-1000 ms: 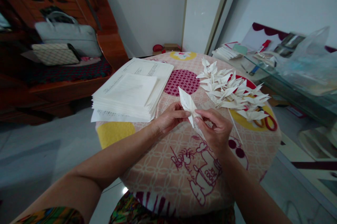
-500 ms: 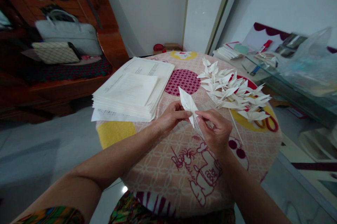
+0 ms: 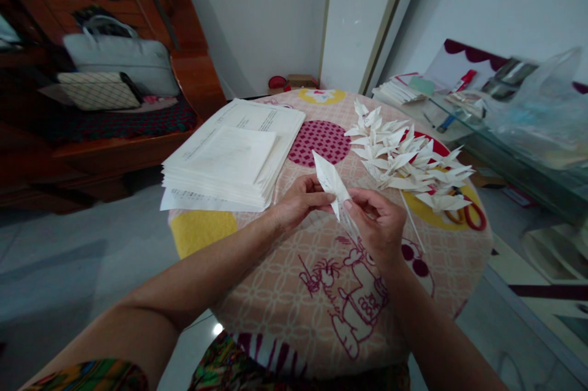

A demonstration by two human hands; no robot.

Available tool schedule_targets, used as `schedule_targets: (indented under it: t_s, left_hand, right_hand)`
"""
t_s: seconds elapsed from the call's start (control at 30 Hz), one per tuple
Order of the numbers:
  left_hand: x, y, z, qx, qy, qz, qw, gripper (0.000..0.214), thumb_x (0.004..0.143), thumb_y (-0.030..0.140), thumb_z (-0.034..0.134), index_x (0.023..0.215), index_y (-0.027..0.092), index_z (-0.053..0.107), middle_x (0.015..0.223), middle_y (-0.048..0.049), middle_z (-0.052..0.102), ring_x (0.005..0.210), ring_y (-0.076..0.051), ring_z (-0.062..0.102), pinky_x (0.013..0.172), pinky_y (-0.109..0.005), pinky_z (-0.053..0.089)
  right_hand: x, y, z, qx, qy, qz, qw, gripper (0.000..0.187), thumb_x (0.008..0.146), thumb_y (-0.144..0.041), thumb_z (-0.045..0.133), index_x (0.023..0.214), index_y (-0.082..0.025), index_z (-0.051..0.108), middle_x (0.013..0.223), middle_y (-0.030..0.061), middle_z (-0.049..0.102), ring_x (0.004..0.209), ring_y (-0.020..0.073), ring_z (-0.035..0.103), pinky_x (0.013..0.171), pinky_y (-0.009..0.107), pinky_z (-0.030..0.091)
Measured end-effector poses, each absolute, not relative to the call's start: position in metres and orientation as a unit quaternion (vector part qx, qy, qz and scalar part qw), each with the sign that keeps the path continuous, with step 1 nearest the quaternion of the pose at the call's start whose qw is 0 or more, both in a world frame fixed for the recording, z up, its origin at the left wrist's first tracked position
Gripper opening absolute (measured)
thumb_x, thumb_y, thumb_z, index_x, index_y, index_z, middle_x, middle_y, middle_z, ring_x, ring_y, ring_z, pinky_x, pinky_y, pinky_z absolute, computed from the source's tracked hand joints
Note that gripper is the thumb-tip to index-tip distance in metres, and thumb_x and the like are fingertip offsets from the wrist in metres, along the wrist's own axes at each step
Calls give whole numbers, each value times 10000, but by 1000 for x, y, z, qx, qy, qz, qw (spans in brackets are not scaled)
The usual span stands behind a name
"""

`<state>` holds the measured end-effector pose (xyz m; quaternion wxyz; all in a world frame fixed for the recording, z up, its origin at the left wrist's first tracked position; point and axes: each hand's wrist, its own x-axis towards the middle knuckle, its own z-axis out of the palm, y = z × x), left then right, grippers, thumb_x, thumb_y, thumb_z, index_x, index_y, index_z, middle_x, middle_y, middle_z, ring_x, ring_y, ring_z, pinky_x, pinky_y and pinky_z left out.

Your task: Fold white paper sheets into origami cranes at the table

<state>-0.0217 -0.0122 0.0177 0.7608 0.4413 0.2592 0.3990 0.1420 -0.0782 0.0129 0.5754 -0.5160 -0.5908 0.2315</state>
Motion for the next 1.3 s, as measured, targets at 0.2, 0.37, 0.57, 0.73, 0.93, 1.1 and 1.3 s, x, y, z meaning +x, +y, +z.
schedule_targets:
  t_s: [0.2, 0.37, 0.57, 0.73, 0.93, 1.1, 1.3]
  left_hand:
    - [-22, -12, 16, 446, 249, 394, 764, 319, 641, 201, 843, 903, 100, 694, 851, -68, 745, 708, -137, 683, 720, -271, 583]
    - [-22, -12, 15, 451, 250, 397, 759, 336, 653, 223, 850, 928, 108, 696, 863, -63, 748, 713, -133, 686, 740, -279, 587]
    - [-22, -13, 14, 453, 248, 400, 757, 351, 658, 247, 858, 933, 104, 693, 871, -72, 748, 698, -122, 681, 717, -256, 582]
    - [-22, -13, 17, 456, 256, 390, 758, 385, 651, 263, 867, 956, 104, 696, 918, -86, 757, 729, -134, 693, 733, -262, 579]
    - [-21, -14, 19, 455, 260, 383, 761, 387, 645, 267, 871, 953, 106, 699, 934, -83, 759, 735, -134, 695, 752, -269, 579]
    - [-21, -14, 17, 458, 266, 387, 755, 371, 651, 270, 867, 938, 110, 694, 902, -74, 754, 745, -138, 695, 736, -264, 585]
    - [-21, -13, 17, 457, 267, 387, 755, 375, 643, 271, 872, 933, 105, 700, 893, -78, 755, 732, -142, 697, 750, -284, 585]
  right_hand:
    - [141, -76, 14, -531, -554, 250, 591, 169, 782, -251, 713, 929, -180, 761, 691, -2, 715, 577, 134, 638, 563, 259, 533]
    - [141, -76, 17, -536, -549, 251, 591, 155, 774, -248, 720, 906, -175, 762, 664, -13, 706, 551, 123, 619, 526, 239, 505]
    - [141, -76, 17, -544, -546, 249, 586, 160, 780, -259, 722, 910, -174, 761, 655, -14, 700, 538, 117, 600, 513, 236, 490]
    - [140, -75, 16, -533, -535, 271, 596, 227, 770, -301, 743, 955, -169, 747, 702, 4, 718, 583, 139, 642, 542, 253, 525]
    - [142, -75, 14, -543, -551, 244, 585, 192, 799, -302, 715, 939, -178, 756, 725, 12, 732, 602, 144, 648, 565, 261, 533]
    - [141, -76, 17, -543, -556, 240, 581, 171, 809, -293, 697, 931, -187, 754, 755, 21, 749, 632, 161, 671, 587, 276, 549]
    - [141, -74, 18, -547, -564, 232, 574, 163, 798, -276, 702, 917, -176, 753, 695, 7, 726, 569, 141, 632, 533, 253, 510]
